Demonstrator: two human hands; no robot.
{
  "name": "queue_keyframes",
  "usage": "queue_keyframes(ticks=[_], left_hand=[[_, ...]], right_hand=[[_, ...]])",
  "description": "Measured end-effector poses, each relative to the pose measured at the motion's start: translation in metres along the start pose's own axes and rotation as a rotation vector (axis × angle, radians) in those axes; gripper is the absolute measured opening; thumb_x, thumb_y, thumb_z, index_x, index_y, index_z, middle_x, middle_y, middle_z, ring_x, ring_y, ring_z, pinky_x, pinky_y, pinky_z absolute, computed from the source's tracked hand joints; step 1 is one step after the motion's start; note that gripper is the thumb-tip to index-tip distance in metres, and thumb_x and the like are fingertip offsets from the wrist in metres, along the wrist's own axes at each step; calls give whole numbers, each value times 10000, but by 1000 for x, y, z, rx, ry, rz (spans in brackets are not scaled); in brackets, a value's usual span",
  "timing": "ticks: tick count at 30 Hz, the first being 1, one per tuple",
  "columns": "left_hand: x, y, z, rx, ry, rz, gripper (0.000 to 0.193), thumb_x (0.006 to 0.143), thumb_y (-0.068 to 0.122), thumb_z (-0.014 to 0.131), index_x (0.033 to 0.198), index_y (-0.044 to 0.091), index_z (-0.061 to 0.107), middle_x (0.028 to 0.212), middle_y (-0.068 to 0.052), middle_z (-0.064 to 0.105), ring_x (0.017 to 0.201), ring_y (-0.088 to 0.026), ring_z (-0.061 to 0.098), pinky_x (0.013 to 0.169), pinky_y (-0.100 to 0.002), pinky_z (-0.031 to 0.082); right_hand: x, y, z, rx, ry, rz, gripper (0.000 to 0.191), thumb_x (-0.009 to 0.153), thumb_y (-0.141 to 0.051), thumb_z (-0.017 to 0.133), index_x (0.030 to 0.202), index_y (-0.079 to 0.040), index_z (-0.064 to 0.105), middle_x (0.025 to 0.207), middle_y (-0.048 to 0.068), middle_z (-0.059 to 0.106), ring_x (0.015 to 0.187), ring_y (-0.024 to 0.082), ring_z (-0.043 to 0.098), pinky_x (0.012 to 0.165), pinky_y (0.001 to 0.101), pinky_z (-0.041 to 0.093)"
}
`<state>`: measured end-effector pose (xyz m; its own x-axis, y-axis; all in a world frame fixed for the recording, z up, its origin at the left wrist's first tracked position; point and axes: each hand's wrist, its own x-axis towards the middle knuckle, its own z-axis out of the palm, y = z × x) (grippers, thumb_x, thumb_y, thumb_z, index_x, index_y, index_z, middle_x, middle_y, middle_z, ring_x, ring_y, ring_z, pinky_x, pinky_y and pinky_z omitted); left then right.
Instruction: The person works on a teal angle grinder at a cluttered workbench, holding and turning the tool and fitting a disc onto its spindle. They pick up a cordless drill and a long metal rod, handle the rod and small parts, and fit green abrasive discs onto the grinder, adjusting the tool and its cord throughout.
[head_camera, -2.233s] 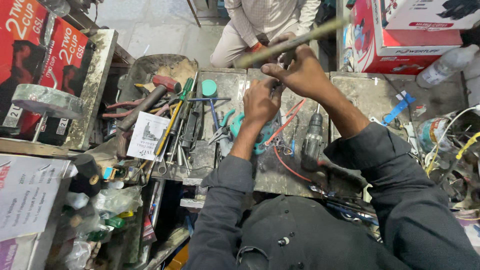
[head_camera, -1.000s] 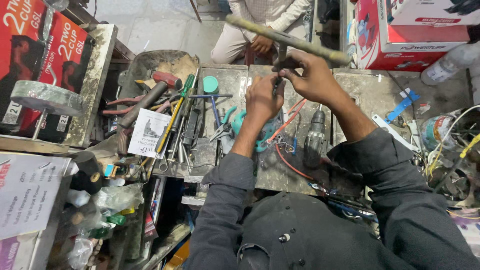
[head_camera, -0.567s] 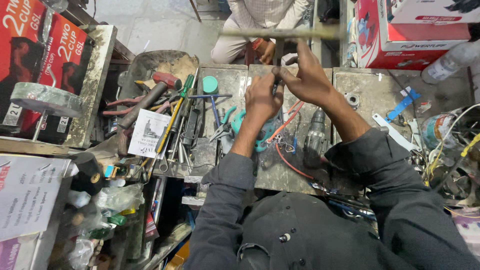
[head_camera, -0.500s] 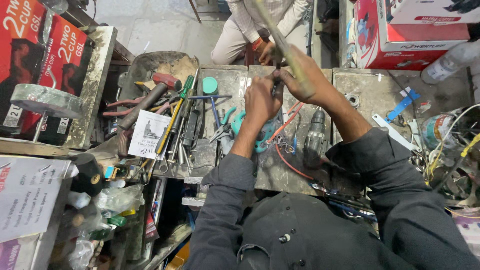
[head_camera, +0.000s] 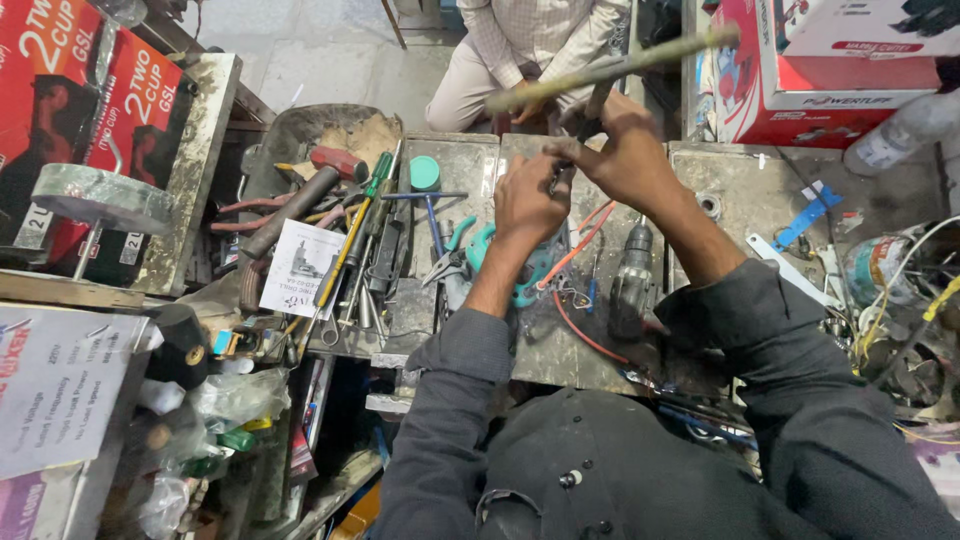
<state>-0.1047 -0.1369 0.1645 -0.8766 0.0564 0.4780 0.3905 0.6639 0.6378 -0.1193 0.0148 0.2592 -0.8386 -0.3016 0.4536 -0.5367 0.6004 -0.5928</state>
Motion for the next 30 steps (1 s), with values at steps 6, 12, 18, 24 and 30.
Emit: queue_keyframes(ticks=[6, 12, 18, 24, 30], left_hand=[[-1, -1, -1, -32, 16, 27, 224, 928, 294, 708, 1039, 101, 726, 944, -109, 715, 934, -345, 642, 805, -492, 508], [-2, -5, 2, 32, 13, 60, 204, 882, 273, 765, 942, 84, 718, 879, -107, 697, 881, -364, 632, 757, -498, 511], [-2, -5, 1, 19, -1, 25, 188, 840, 253, 740, 956, 107, 721, 899, -99, 692, 930, -349, 634, 795, -488, 515], [1, 5, -6, -14, -46, -28, 218, 885, 300, 724, 1031, 140, 740, 949, -86, 715, 938, -361, 621, 795, -496, 499], [2, 6, -7, 37, -95, -57, 171, 900, 288, 694, 984, 144, 736, 952, -74, 726, 965, -349, 634, 822, -496, 499]], right_hand=[[-9, 5, 0, 511, -167, 96, 274, 922, -3, 615, 1194, 4, 642, 1122, 135, 750, 1114, 173, 740, 987, 277, 583], [-2, 8, 9, -90, -72, 279, 440, 847, -243, 941, 998, 37, 637, 895, 148, 727, 781, 233, 723, 734, 377, 571], [-6, 2, 10, 291, -43, -188, 409, 984, -93, 760, 1313, 55, 567, 1177, 185, 673, 1113, 296, 679, 964, 392, 553], [-15, 9, 3, 540, -207, 75, 325, 1014, -86, 603, 1326, 4, 605, 1223, 67, 724, 1216, 176, 707, 1020, 310, 571], [-9, 8, 9, 51, 42, 180, 370, 885, -226, 893, 1034, 17, 658, 885, 76, 693, 776, 206, 666, 746, 346, 564]])
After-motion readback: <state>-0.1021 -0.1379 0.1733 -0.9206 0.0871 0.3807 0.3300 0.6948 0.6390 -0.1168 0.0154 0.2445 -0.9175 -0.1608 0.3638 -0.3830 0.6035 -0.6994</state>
